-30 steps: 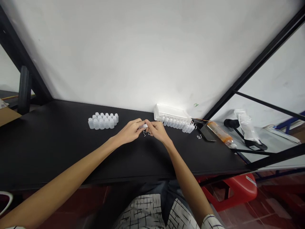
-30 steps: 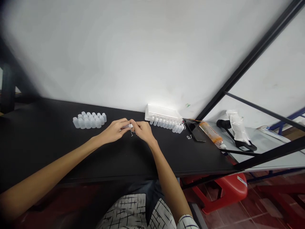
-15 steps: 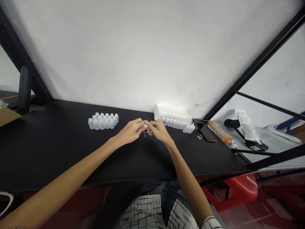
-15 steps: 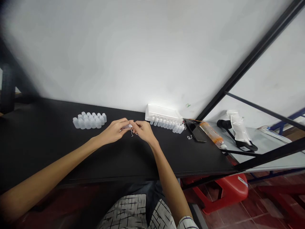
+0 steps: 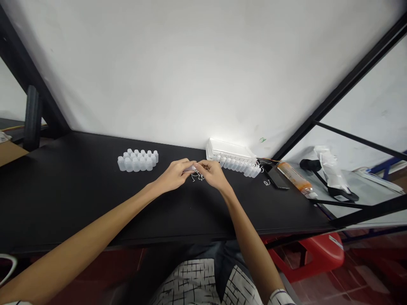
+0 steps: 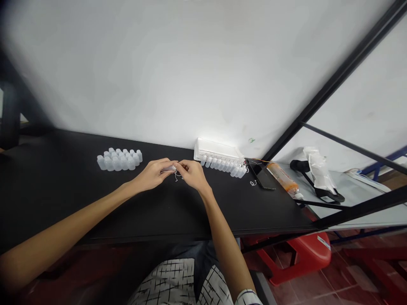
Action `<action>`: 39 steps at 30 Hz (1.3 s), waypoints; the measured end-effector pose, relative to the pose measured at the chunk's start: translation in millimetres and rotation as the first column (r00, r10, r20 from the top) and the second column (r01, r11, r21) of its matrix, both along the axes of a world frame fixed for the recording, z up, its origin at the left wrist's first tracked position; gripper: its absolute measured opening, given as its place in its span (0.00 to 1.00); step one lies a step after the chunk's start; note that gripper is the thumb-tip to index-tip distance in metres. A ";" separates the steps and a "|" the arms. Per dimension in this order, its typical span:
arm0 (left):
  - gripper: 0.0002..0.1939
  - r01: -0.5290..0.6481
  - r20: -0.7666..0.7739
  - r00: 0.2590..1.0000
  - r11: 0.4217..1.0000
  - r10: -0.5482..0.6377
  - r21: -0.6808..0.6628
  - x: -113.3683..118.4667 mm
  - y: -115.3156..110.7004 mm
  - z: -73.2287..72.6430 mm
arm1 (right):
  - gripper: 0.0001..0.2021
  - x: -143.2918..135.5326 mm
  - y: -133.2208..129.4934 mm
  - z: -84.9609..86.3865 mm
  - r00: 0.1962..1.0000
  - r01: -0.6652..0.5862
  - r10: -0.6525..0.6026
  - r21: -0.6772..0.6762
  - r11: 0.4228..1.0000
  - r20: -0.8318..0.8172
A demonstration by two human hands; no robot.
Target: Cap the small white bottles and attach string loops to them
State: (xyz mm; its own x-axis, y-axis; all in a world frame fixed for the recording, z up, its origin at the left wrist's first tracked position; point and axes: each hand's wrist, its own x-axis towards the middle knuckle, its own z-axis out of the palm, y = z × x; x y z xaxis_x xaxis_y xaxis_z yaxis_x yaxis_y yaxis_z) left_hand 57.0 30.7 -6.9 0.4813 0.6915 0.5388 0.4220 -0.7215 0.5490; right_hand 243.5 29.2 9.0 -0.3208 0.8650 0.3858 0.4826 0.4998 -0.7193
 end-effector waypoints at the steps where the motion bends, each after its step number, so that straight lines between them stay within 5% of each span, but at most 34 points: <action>1: 0.11 0.001 0.000 1.000 1.000 -0.001 -0.007 0.6 -0.8 0.7 | 0.21 0.2 -0.1 -0.4 0.999 0.027 -0.028 0.022 0.999 0.040; 10: 0.11 0.011 0.033 0.999 0.988 -0.006 -0.153 -0.2 -0.5 5.7 | 0.12 5.4 -0.1 1.5 0.999 -0.050 0.050 0.016 0.999 -0.020; 16: 0.12 -0.008 0.036 0.999 0.995 0.011 -0.099 2.9 -5.7 6.3 | 0.19 1.9 -1.9 2.2 0.995 -0.021 0.017 0.038 0.999 0.096; 23: 0.11 0.033 0.105 0.994 0.974 -0.009 -0.225 3.5 -6.0 12.2 | 0.16 4.7 -4.2 7.7 0.999 -0.036 0.036 0.041 0.998 -0.005; 30: 0.10 -0.011 0.005 1.000 0.997 0.011 -0.076 4.0 -5.8 6.7 | 0.19 1.6 -3.2 4.4 0.987 -0.002 -0.015 0.107 0.994 0.161; 39: 0.10 0.007 -0.007 1.000 0.998 -0.007 -0.062 1.3 -4.9 10.5 | 0.18 -0.1 -5.0 4.4 0.998 -0.027 0.023 0.063 0.998 0.057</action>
